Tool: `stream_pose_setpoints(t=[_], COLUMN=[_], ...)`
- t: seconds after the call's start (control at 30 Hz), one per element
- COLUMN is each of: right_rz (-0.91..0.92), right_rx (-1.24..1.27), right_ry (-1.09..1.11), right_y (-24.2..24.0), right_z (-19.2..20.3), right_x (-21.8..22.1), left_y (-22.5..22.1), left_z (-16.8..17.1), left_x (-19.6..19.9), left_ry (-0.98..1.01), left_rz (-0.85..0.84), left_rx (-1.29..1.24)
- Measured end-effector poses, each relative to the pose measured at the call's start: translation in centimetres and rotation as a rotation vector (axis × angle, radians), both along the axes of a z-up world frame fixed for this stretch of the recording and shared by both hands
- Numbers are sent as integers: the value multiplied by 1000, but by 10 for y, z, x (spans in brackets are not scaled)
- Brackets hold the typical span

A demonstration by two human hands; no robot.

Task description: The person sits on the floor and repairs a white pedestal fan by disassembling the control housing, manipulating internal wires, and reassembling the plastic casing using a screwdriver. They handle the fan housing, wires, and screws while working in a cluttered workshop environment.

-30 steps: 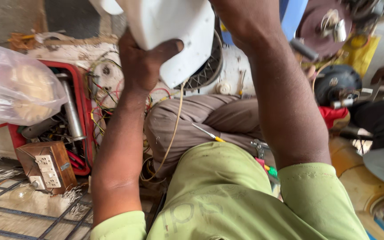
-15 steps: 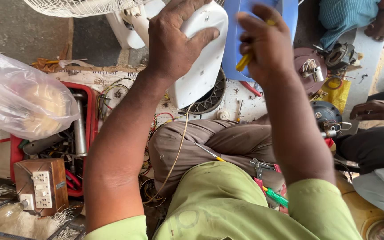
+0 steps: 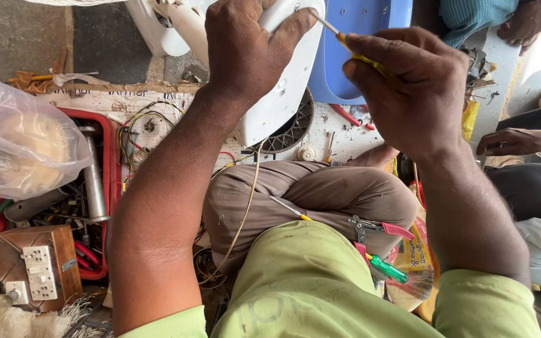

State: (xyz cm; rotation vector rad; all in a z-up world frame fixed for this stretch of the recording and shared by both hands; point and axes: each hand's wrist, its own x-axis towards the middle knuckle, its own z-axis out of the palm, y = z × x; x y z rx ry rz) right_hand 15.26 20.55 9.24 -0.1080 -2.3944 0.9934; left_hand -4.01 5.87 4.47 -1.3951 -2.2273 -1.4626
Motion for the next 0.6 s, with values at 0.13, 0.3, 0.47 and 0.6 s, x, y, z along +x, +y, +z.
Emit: stream_pose_setpoints(t=[0.13, 0.3, 0.47, 0.6], right_rz=[-83, -51, -62, -161], right_rx=[2, 61, 107, -186], right_ry=[-28, 24, 26, -446], right_y=[-1, -2, -7, 1], right_z=[1, 0, 7, 21], right_x=[-2, -4, -10, -30], left_y=[2, 3, 4, 6], left_z=[-2, -6, -11, -10], left_x=[-1, -2, -3, -2], left_ry=[3, 76, 31, 21], left_rz=[-18, -11, 9, 35], left_rx=[31, 52, 33, 23])
